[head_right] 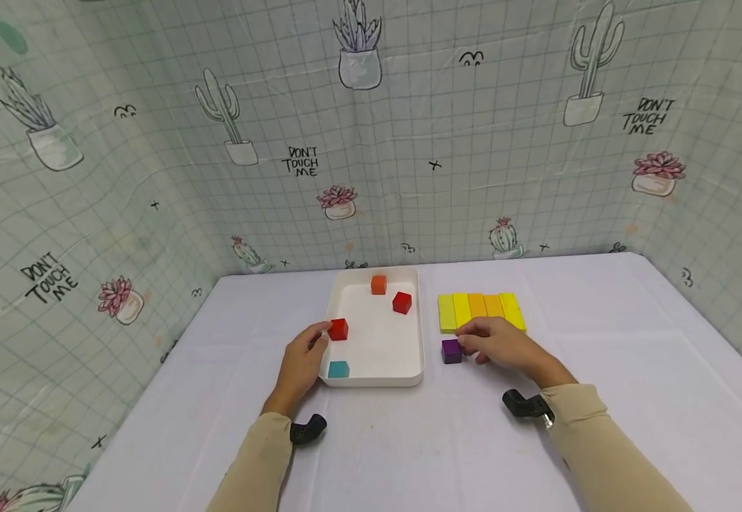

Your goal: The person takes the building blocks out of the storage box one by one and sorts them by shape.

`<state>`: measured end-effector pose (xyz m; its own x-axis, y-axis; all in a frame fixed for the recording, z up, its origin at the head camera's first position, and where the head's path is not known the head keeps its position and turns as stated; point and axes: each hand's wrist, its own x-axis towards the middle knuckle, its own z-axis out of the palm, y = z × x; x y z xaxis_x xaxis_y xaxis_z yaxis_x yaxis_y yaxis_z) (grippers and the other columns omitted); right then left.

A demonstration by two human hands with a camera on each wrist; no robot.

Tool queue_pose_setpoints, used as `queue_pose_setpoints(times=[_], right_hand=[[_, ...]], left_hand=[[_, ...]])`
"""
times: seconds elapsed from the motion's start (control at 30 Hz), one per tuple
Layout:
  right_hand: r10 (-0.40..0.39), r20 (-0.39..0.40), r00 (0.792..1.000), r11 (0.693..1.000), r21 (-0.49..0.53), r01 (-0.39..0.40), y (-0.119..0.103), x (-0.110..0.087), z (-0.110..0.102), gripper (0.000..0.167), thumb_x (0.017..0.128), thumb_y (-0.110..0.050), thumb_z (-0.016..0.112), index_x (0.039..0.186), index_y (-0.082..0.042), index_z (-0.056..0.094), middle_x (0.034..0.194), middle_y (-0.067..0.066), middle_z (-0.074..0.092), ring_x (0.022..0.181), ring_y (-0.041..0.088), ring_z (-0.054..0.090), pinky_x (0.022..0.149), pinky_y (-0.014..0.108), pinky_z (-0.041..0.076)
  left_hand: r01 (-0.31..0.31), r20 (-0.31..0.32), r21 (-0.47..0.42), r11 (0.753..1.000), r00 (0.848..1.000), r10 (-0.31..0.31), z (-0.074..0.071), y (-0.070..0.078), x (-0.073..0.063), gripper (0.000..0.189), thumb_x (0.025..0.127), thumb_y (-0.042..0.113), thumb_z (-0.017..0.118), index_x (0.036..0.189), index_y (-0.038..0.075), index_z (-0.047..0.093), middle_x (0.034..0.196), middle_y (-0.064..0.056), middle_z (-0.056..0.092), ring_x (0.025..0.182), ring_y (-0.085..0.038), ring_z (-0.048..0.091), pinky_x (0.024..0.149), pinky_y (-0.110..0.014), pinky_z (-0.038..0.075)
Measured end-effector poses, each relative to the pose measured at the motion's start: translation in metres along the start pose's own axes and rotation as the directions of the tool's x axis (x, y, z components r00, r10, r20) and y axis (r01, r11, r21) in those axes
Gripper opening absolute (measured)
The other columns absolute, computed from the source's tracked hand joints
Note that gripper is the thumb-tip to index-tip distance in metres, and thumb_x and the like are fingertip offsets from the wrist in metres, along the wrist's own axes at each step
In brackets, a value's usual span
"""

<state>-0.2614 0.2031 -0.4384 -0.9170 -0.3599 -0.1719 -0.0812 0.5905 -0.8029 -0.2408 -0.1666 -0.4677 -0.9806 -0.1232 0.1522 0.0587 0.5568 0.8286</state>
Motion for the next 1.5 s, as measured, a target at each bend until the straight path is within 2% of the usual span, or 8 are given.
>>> queue_pose_setpoints(times=[0.37,0.5,0.6,0.73,0.93,1.13,1.27,1.5], right_hand=[[-0.004,-0.020,1.000,1.000,0.024,0.005,-0.001,0.004,-0.005,0.046,0.099,-0.039,0.061,0.129,-0.004,0.062,0.101,0.007,0.070,0.083,0.024,0.063,0.077,0.035,0.053],[-0.040,-0.059,0.997,0.995,0.086,0.045,-0.005,0.007,-0.011,0.043,0.100,-0.033,0.062,0.128,0.000,0.061,0.101,0.011,0.070,0.086,0.027,0.065,0.075,0.035,0.057],[-0.076,-0.059,0.995,0.985,0.148,0.084,-0.013,0.011,-0.013,0.041,0.101,-0.029,0.060,0.128,0.002,0.060,0.108,0.016,0.069,0.094,0.030,0.066,0.077,0.036,0.058],[-0.114,-0.009,0.993,0.976,0.186,0.113,-0.032,0.020,-0.012,0.043,0.102,-0.028,0.058,0.131,0.003,0.058,0.115,0.019,0.066,0.101,0.030,0.065,0.082,0.037,0.058],[-0.154,0.086,0.984,0.971,0.198,0.135,-0.059,0.034,-0.003,0.038,0.102,-0.025,0.057,0.131,0.000,0.059,0.118,0.022,0.065,0.102,0.030,0.065,0.086,0.039,0.057],[-0.180,0.161,0.970,0.960,0.243,0.138,-0.073,0.052,0.013,0.033,0.101,-0.026,0.058,0.126,-0.005,0.062,0.123,0.024,0.062,0.107,0.036,0.063,0.086,0.040,0.057],[-0.191,0.216,0.957,0.955,0.265,0.130,-0.081,0.062,0.024,0.035,0.103,-0.026,0.053,0.130,-0.004,0.060,0.126,0.024,0.061,0.111,0.039,0.062,0.088,0.040,0.056],[-0.186,0.307,0.934,0.964,0.242,0.112,-0.099,0.075,0.043,0.042,0.100,-0.026,0.058,0.134,-0.001,0.058,0.121,0.021,0.065,0.107,0.031,0.065,0.087,0.041,0.057]], left_hand=[[0.009,-0.001,-0.006,1.000,1.000,-0.009,0.000,-0.001,0.002,0.034,0.104,0.024,0.051,0.135,0.020,0.064,0.139,-0.008,0.059,0.133,-0.029,0.050,0.110,-0.051,0.039],[0.002,0.004,-0.008,1.000,1.000,-0.002,0.000,-0.002,0.002,0.034,0.104,0.024,0.051,0.135,0.020,0.064,0.139,-0.009,0.059,0.133,-0.029,0.050,0.110,-0.051,0.039],[-0.005,-0.004,-0.004,1.000,1.000,0.005,0.000,-0.003,0.001,0.034,0.104,0.023,0.051,0.135,0.019,0.064,0.138,-0.009,0.059,0.133,-0.029,0.050,0.110,-0.051,0.039],[-0.007,-0.010,-0.007,1.000,1.000,0.006,-0.001,-0.004,0.001,0.034,0.104,0.023,0.051,0.135,0.019,0.064,0.139,-0.009,0.059,0.133,-0.029,0.050,0.110,-0.051,0.039],[-0.008,-0.003,-0.007,1.000,1.000,0.008,0.000,-0.003,0.001,0.034,0.104,0.023,0.051,0.135,0.018,0.064,0.140,-0.009,0.058,0.133,-0.030,0.050,0.110,-0.051,0.039],[-0.009,-0.004,-0.012,1.000,1.000,0.009,0.003,-0.003,0.000,0.034,0.103,0.021,0.052,0.135,0.018,0.064,0.135,-0.009,0.061,0.128,-0.029,0.054,0.108,-0.051,0.042],[-0.006,-0.007,0.001,1.000,1.000,0.006,0.003,-0.004,0.000,0.034,0.103,0.022,0.052,0.135,0.019,0.064,0.128,-0.007,0.062,0.121,-0.027,0.056,0.106,-0.049,0.045],[-0.003,0.001,-0.010,1.000,1.000,0.003,0.000,-0.002,0.001,0.034,0.104,0.023,0.052,0.135,0.019,0.064,0.136,-0.007,0.060,0.130,-0.027,0.052,0.109,-0.050,0.041]])
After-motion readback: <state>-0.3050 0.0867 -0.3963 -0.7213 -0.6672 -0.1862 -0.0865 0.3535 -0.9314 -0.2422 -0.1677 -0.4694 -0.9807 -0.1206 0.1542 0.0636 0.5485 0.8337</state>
